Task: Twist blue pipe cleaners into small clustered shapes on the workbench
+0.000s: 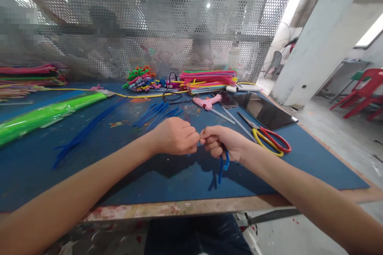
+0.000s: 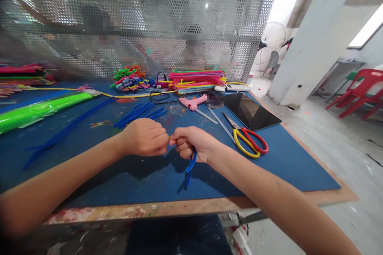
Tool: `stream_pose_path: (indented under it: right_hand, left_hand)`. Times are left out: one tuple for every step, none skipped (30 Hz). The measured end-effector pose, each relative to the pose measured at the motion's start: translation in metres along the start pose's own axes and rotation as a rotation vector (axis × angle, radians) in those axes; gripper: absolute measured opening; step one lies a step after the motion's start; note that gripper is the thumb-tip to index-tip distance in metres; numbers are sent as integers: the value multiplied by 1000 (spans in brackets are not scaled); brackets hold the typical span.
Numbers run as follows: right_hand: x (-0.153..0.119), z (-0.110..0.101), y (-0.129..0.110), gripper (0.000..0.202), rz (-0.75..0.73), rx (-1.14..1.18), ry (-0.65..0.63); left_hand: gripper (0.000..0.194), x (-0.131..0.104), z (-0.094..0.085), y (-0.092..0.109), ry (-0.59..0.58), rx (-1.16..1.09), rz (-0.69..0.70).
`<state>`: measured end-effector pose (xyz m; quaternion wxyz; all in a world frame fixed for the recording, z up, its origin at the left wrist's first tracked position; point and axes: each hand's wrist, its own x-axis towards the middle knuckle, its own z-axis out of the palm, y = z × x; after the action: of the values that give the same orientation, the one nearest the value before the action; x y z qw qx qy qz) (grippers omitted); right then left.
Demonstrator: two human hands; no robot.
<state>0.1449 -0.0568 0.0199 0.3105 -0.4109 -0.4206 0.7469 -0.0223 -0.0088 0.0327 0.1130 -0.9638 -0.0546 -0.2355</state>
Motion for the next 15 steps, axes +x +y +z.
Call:
stream_pose_path:
  right_hand:
    - [1,-1,2,10,-82,-24,40]
    - [1,-1,3,10,-209,-94,102]
    - [1,-2,5,10,-363,-215,177]
    - [0,-3,7,11,-528,-391,246]
    - [-1,-4,8,12,-702,-604,299]
    - [-3,-6,9,15,-872,-838,325]
    - [-6,-8,9,18,-1030,-1073,317]
    - [-8,-11,8,21,-1164,-1290,276]
    - [-10,-13,7,24,-1269,-1473,213]
    - [-12,-15,6,26,-1340,-1611,150]
    - [-12,-17,5,27,-1374,-1701,111]
    - [-12,-18,4,27,-1376,-1741,103]
    - [-11,-19,4,27,-1359,-1726,139]
    - [-8,-18,4,27,-1314,-1658,214]
    - [-6,-17,4,26,-1247,-1538,312]
  left_hand:
    - [23,1,3,4,45,-59,-106]
    - [23,2,5,9,79,-167,-241]
    - [24,4,7,13,102,-320,-417]
    - [26,6,7,18,85,-523,-601]
    - [27,7,7,22,56,-759,-761]
    - [28,9,5,25,6,-1013,-903]
    - [28,10,2,26,-60,-1257,-1021]
    - [28,10,-2,26,-139,-1473,-1105]
    - [28,11,-5,25,-234,-1654,-1159]
    - [28,11,-7,22,-323,-1792,-1180]
    - [28,11,-8,20,-393,-1888,-1178]
    - [28,11,-8,17,-417,-1941,-1165]
    - [29,11,-6,15,-391,-1948,-1148]
    - [29,10,-3,13,-317,-1903,-1132]
    - [30,10,1,11,-205,-1802,-1110]
